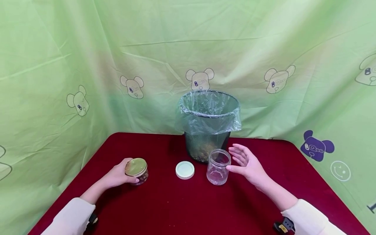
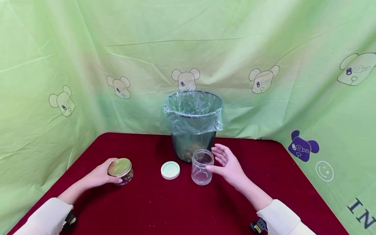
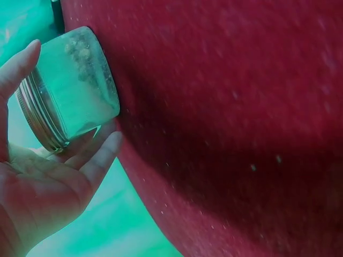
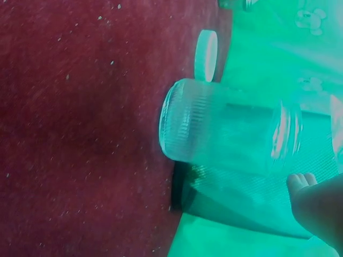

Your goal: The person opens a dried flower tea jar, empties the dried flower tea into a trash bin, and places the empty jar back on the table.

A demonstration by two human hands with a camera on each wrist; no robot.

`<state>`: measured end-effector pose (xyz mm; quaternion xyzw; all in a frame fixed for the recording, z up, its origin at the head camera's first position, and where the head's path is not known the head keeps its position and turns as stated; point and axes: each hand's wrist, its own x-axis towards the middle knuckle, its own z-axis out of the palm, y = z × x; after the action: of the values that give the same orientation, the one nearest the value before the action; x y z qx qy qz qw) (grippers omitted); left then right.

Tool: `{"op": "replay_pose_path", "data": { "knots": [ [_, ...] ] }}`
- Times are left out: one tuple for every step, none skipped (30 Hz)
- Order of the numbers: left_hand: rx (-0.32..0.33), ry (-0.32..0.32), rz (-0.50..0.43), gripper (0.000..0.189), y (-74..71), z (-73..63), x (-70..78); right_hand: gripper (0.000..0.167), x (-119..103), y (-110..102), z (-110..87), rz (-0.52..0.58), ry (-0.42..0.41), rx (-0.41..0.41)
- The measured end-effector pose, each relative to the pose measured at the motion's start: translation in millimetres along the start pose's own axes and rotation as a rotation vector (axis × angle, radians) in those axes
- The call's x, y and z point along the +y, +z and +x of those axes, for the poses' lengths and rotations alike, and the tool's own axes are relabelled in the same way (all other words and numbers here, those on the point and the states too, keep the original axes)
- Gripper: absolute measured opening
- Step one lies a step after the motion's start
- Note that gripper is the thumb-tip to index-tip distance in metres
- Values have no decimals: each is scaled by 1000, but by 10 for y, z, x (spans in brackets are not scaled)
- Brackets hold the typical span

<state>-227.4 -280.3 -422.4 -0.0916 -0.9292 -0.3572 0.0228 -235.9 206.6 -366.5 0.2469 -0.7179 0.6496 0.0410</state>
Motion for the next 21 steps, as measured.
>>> {"op": "replay_pose_path", "data": {
  "knots": [
    [-5,6,4,86,11,0,20,73,-5,13,2,5,-9,-7],
    [-6,6,2,86,22,1,40,73,-9,27,3,7,-18,-13],
    [-11,13,2,87,34,2,57,73,-14,41,3,8,-26,-20],
    [-13,19,3,87,45,2,75,73,-18,56,3,6,-35,-26],
    [-19,28,3,87,55,3,90,73,-21,71,2,3,-45,-33],
    [-21,33,2,86,66,4,104,73,-25,87,2,2,-55,-40],
    [-25,38,2,86,76,4,117,72,-27,103,-1,2,-63,-47],
    [-27,40,-1,86,87,5,129,72,-29,119,-3,5,-72,-53],
    [-31,44,1,85,98,6,140,72,-30,136,-6,9,-80,-59],
    [-35,48,-1,85,109,6,153,72,-32,153,-7,12,-88,-66],
    [-38,50,-3,85,120,8,163,71,-32,169,-9,18,-96,-74],
    [-42,56,-3,85,130,7,176,71,-32,185,-10,25,-104,-81],
    [-46,57,-4,85,143,8,188,71,-30,201,-11,30,-112,-88],
    [-48,59,-4,85,155,11,199,71,-28,216,-13,35,-118,-95],
    [-51,64,-5,84,167,12,212,71,-24,230,-15,37,-123,-101],
    [-55,69,-6,84,177,14,225,71,-21,244,-18,38,-128,-108],
    [-58,74,-7,84,188,16,238,71,-16,256,-20,39,-132,-117],
    [-63,85,-4,84,197,17,252,71,-12,268,-23,39,-134,-124],
    [-67,89,-5,84,208,20,266,71,-9,278,-25,39,-136,-131],
    [-74,100,-4,84,217,22,283,71,-6,288,-28,40,-137,-136],
    [-81,109,-6,84,226,23,304,72,-3,297,-31,42,-137,-141]
  ]
}}
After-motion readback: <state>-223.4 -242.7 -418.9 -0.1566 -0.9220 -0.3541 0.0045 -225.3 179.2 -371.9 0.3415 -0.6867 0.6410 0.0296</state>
